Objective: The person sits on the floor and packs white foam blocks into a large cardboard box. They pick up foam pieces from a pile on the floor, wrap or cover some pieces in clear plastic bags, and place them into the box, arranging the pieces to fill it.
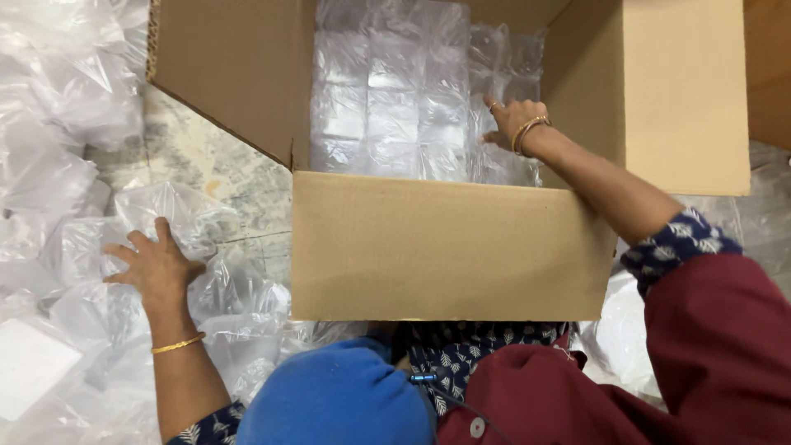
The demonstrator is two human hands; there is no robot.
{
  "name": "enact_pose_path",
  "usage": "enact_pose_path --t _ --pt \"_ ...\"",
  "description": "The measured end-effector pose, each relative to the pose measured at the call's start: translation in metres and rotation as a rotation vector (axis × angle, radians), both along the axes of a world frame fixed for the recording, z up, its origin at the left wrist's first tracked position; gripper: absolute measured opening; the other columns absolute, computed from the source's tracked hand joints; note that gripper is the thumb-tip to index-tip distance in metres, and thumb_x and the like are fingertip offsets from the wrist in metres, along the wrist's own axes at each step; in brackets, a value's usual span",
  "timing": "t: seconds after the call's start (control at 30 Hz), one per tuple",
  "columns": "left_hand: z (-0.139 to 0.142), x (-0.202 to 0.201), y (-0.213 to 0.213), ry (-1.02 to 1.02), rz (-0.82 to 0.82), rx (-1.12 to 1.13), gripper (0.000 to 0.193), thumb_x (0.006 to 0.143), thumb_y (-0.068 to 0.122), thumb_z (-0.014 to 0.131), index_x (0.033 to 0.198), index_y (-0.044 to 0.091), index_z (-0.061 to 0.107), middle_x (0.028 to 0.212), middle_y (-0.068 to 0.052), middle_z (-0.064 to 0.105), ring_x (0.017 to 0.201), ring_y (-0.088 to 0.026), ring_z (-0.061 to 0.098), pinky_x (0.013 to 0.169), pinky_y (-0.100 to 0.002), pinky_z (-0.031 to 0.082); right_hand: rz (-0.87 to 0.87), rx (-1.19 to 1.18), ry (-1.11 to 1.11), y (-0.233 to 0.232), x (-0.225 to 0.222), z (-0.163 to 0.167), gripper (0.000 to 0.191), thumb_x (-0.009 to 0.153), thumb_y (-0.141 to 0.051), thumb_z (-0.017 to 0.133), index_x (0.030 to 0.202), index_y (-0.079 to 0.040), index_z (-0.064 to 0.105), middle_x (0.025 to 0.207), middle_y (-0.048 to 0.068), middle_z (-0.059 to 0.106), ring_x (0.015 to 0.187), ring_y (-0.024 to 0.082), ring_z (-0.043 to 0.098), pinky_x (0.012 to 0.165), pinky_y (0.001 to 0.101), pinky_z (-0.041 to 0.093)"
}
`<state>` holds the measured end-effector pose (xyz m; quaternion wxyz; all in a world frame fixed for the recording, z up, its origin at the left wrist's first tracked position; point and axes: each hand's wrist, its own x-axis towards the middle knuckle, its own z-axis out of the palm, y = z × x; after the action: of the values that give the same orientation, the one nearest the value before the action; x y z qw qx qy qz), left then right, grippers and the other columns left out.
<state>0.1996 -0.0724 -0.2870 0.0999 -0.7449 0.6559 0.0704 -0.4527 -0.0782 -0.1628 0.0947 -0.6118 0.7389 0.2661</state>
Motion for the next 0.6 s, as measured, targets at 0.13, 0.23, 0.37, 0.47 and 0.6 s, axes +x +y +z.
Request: enact_pose_path --t 0.13,0.23,0.37,0.47,0.6 --pt "-0.003 -0.014 -0.003 0.344 -0.16 -0.226 0.094 0.064 0.033 0.088 0.148 0.011 0.052 0.134 -0.026 0.054 0.128 -0.044 0.049 0.108 -0.069 0.037 0.062 -0.197 -0.185 0.009 0.027 0.033 0.078 0.088 -0.053 0.071 0.154 -0.025 0.04 0.13 0.014 0.061 0.112 0.04 0.063 0.087 0.0536 0.052" --pt "-0.004 -0.052 -0.002 0.221 -0.257 -0.095 0.086 0.069 0.038 0.088 0.143 0.007 0.054 0.134 -0.024 0.057 0.127 -0.041 0.052 0.108 -0.066 0.033 0.158 -0.362 -0.377 0.017 0.057 0.062 0.069 0.094 -0.048 0.071 0.152 -0.02 0.046 0.128 0.014 0.061 0.115 0.038 0.062 0.09 0.0518 0.052" --pt "0.045 -0.079 0.007 0.365 -0.147 -0.333 0.079 0.077 0.044 0.087 0.136 0.001 0.058 0.135 -0.021 0.062 0.125 -0.036 0.056 0.107 -0.063 0.028 0.449 -0.638 -0.661 0.033 0.107 0.113 0.065 0.099 -0.039 0.077 0.153 -0.017 0.047 0.135 0.014 0.06 0.124 0.036 0.061 0.102 0.046 0.053" --pt "0.122 -0.091 0.029 1.096 -0.112 -0.838 0.097 0.1 0.045 0.084 0.16 0.002 0.023 0.161 -0.023 0.038 0.153 -0.036 0.039 0.129 -0.052 0.031 0.66 -0.79 -1.0 0.048 0.149 0.15 0.079 0.097 -0.037 0.081 0.156 -0.014 0.034 0.143 0.018 0.053 0.132 0.036 0.056 0.114 0.0468 0.05" --pt "0.209 -0.151 0.075 1.133 -0.777 -0.664 0.075 0.092 0.042 0.071 0.146 0.007 0.033 0.147 -0.018 0.048 0.141 -0.033 0.048 0.121 -0.049 0.037 0.844 -0.795 -1.624 0.074 0.205 0.147 0.085 0.102 -0.039 0.075 0.165 -0.026 0.019 0.155 0.02 0.039 0.148 0.031 0.04 0.122 0.0416 0.041"
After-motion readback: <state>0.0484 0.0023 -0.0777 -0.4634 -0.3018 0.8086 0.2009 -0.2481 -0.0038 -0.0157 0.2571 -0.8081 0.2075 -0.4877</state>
